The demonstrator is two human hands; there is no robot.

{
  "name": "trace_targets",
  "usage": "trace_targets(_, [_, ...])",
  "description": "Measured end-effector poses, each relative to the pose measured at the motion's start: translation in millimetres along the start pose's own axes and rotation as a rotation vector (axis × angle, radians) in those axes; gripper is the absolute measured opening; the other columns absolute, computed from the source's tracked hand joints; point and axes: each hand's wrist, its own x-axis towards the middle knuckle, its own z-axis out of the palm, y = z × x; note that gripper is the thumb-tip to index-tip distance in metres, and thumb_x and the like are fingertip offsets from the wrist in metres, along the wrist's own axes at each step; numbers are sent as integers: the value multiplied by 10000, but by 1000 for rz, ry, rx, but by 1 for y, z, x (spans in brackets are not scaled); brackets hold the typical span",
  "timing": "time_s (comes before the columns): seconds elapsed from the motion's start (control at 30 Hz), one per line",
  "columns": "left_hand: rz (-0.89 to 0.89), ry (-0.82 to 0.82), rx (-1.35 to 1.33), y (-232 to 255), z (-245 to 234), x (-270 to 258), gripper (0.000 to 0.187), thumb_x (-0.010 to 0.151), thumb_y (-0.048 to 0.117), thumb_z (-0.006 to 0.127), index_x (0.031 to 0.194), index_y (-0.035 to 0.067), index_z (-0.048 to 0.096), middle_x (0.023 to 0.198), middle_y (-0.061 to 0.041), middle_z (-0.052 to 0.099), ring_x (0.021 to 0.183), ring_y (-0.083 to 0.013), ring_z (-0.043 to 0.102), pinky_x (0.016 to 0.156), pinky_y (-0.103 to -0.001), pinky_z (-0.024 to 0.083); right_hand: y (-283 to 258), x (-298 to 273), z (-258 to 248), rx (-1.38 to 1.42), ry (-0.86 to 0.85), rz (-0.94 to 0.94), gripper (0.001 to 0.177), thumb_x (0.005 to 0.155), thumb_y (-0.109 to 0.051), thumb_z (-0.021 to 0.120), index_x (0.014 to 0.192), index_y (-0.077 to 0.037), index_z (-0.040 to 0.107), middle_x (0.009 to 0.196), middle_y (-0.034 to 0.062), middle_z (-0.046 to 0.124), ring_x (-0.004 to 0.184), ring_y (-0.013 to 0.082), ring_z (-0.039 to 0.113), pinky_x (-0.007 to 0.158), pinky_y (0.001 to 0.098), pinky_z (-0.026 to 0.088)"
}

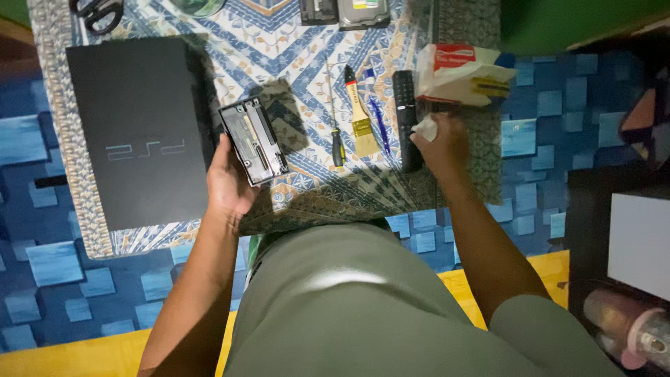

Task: The person cleans a small electronic component by hand using a large brush, a small brush, and a cloth.

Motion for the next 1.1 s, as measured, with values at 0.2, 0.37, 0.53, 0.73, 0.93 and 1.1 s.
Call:
trace_targets(0.2, [-8,-125,-41,-25,16,6,554,1032,508,458,1401,115,586,1326,-51,679,1183,-241,649,1048,-441,500,23,-8,20,170,-94,276,271,948,-250,686,1160,-87,732,1092,180,735,1018,370,706,927,482,556])
trace_targets(0.37, [-51,-237,-73,-35,42,4,536,1068,485,424,1414,105,575,1314,-86,685,1187,-261,653,1058,-441,480,-21,2,-11,517,117,200,174,984,-102,687,1139,-26,668,908,111,722,761,207,701,689,331,543])
trace_targets(0.53, [-18,-429,-168,-34,71,-7,531,1083,430,431,1446,61,552,1356,-145,665,1241,-315,662,1120,-472,488,-86,20,-28,1038,-56,113,216,995,26,666,1209,7,649,1026,44,733,835,76,665,700,222,535])
trace_targets(0.73, [48,-529,-178,-25,78,-16,557,1099,444,424,1445,31,569,1358,-186,658,1238,-354,649,1117,-489,498,-175,28,-48,1214,-219,94,233,987,9,630,1218,-8,604,1039,9,724,777,36,646,571,215,517])
trace_targets(0.93, [-13,-539,-298,-9,64,-23,579,1114,486,385,1453,52,564,1355,-182,654,1244,-369,643,1070,-479,510,-223,27,-43,1193,-306,-54,242,1030,17,652,1271,11,666,1056,36,714,855,52,650,690,239,585])
trace_targets(1.1, [-57,-617,-304,5,60,-29,569,1085,488,376,1459,83,514,1393,-165,626,1286,-412,623,1031,-606,511,-261,22,-64,1235,-386,-22,340,955,47,676,1291,15,634,1076,60,747,879,79,695,668,254,598])
